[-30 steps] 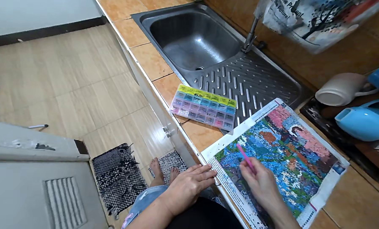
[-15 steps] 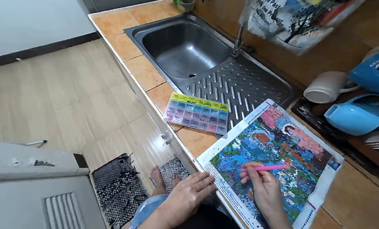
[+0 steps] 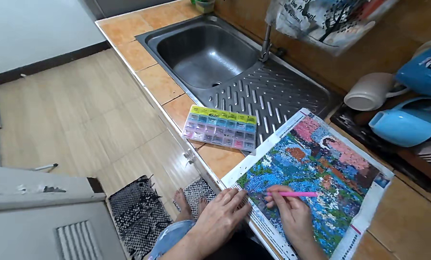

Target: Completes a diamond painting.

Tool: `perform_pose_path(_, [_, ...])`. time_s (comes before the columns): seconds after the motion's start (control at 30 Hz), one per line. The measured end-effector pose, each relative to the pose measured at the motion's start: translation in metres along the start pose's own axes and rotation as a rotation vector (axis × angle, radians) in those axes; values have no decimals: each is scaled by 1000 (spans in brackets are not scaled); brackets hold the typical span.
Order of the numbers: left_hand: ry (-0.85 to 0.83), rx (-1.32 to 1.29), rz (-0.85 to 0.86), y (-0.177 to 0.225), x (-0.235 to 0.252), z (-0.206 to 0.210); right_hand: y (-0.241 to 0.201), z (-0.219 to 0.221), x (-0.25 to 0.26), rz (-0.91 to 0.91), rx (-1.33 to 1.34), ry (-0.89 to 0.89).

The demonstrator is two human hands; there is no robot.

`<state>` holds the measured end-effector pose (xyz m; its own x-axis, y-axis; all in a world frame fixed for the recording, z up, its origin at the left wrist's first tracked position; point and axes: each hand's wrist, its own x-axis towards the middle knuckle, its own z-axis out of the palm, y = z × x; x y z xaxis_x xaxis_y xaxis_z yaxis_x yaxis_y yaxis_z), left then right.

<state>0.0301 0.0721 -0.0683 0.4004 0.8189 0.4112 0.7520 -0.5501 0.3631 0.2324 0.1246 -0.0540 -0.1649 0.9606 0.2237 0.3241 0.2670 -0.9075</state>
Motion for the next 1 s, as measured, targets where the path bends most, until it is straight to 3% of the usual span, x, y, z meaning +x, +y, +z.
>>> perform_pose_path(0.63, [-2,-5,26,0,-8,0,9,4,-1,-78,-8,-5])
perform_pose_path(1.0, [-38,-8,26,-1,-8,0,6,4,1,94,158,36])
